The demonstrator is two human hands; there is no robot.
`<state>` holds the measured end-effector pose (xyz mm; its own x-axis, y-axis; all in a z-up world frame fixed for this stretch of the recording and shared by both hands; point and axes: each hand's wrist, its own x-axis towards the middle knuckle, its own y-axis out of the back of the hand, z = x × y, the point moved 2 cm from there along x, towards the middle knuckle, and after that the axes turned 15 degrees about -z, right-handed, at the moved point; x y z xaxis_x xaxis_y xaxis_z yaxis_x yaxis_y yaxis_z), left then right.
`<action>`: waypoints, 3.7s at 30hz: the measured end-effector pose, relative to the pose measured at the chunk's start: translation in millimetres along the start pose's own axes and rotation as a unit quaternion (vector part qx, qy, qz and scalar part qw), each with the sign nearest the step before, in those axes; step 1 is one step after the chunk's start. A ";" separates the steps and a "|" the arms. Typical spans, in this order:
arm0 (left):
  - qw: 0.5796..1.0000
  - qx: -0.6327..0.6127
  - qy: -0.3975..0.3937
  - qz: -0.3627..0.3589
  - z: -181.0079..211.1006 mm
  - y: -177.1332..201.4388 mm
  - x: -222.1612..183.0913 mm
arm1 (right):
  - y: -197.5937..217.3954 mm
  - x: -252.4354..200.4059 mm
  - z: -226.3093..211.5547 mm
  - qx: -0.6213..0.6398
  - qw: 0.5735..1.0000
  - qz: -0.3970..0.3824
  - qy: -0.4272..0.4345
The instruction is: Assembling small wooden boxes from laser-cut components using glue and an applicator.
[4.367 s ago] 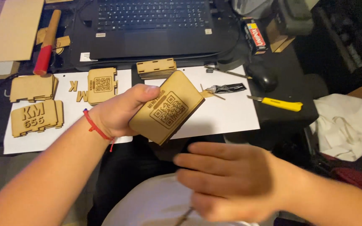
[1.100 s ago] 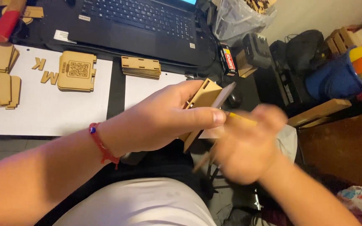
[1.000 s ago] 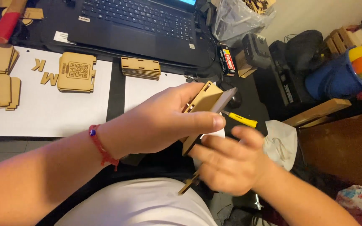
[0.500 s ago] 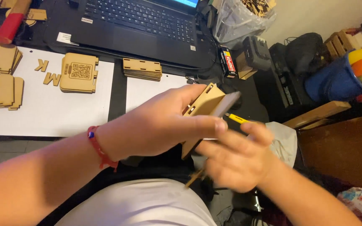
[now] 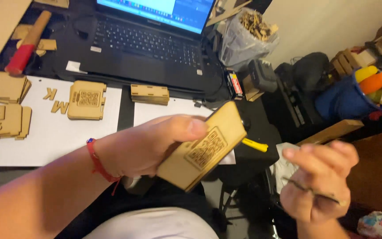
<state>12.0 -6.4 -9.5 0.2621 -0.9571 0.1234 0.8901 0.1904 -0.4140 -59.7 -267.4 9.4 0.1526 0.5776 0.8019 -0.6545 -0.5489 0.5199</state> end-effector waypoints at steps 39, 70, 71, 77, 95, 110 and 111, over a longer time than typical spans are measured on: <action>0.987 -0.082 0.070 -0.119 48.3 38.5 15.1 | -31.5 -139.1 -89.7 0.176 0.940 -0.088 -0.278; 0.874 0.432 0.156 0.156 2.5 72.9 1.3 | -51.4 -127.1 -77.4 0.300 0.885 -0.190 -0.300; 0.866 0.445 0.161 0.160 -0.7 76.5 0.6 | -52.4 -128.8 -77.3 0.302 0.885 -0.187 -0.300; 0.864 0.259 0.325 0.283 -15.5 87.1 6.1 | -55.0 -130.8 -78.8 0.312 0.870 -0.170 -0.341; 0.830 0.213 0.043 0.513 -78.0 109.5 -16.0 | -136.4 -95.2 -24.3 0.702 0.345 0.054 -0.621; 0.726 0.545 0.052 0.417 -71.7 110.3 -43.9 | -131.1 -83.8 6.8 0.650 0.365 0.152 -0.649; 0.727 0.542 0.051 0.419 -72.3 111.4 -47.5 | -131.6 -84.1 6.5 0.649 0.365 0.149 -0.650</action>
<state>71.8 44.6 -126.6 0.9018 -0.4065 0.1468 0.2190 0.7228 0.6554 18.3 -247.7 -124.6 0.9933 0.0633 -0.0969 -0.0111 -0.7817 -0.6235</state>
